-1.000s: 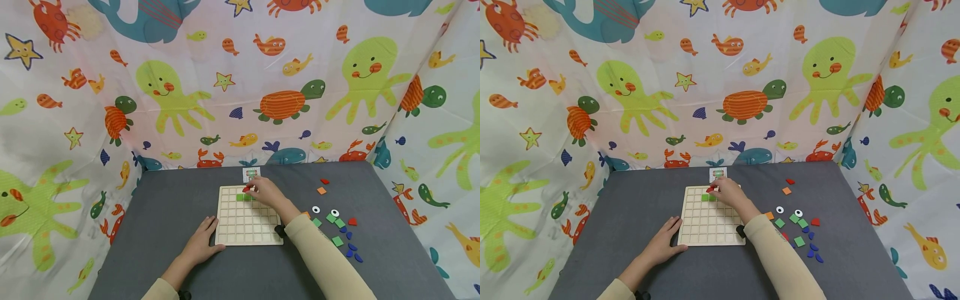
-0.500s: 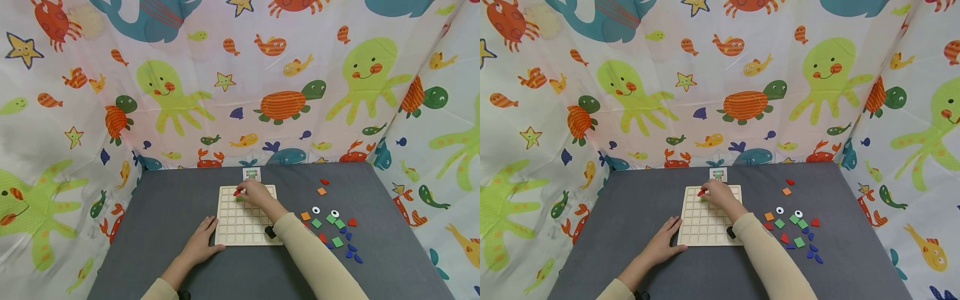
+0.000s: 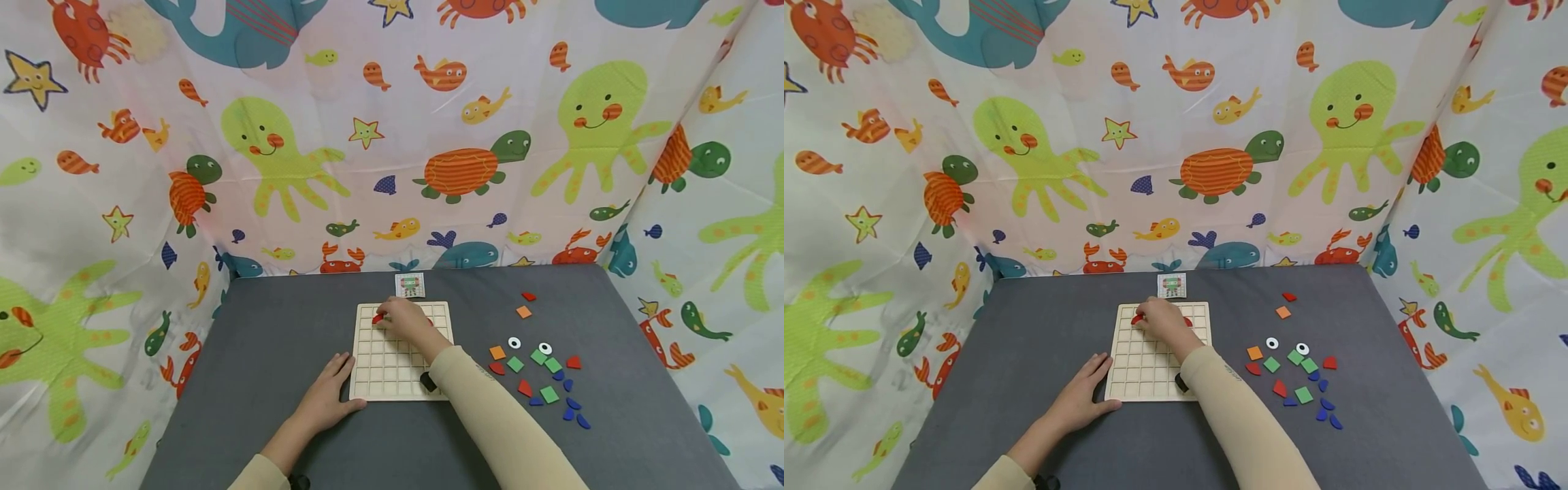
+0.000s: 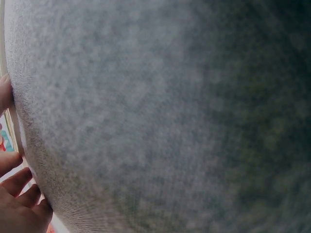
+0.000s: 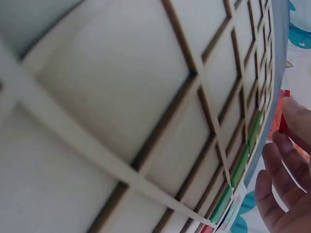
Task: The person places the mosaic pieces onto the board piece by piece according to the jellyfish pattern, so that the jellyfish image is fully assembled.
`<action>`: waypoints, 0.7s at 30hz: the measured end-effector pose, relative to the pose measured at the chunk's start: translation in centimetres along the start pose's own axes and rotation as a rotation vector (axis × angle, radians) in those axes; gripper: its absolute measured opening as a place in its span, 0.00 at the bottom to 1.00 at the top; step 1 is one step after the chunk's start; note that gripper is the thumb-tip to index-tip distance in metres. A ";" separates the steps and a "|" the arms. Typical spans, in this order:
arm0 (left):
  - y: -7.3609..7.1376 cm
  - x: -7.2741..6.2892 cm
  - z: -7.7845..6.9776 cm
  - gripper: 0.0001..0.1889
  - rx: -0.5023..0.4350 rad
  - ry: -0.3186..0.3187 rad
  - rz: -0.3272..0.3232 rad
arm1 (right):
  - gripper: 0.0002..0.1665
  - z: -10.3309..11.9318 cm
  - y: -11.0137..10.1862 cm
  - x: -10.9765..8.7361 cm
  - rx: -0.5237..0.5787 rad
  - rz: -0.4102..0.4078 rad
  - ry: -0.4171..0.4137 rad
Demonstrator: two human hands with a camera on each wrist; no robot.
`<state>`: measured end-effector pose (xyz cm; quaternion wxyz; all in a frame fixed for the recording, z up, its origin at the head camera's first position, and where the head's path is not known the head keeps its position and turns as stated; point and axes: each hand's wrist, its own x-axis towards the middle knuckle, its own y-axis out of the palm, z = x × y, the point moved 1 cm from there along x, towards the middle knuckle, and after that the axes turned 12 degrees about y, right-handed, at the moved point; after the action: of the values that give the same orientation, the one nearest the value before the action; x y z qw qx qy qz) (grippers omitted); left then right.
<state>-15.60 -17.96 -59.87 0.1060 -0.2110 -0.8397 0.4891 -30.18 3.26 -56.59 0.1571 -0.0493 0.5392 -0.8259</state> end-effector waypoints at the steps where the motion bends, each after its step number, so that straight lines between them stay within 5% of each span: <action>1: 0.0 0.0 0.0 0.51 0.001 0.001 -0.001 | 0.19 0.0 0.1 0.1 -0.008 -0.004 0.003; 21: 0.1 -0.1 0.2 0.51 -0.005 0.010 -0.006 | 0.13 0.4 1.3 0.5 -0.132 -0.060 0.026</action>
<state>-15.62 -18.13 -60.07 0.1111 -0.2109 -0.8410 0.4857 -30.28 2.24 -57.63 0.1218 -0.0650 0.5927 -0.7935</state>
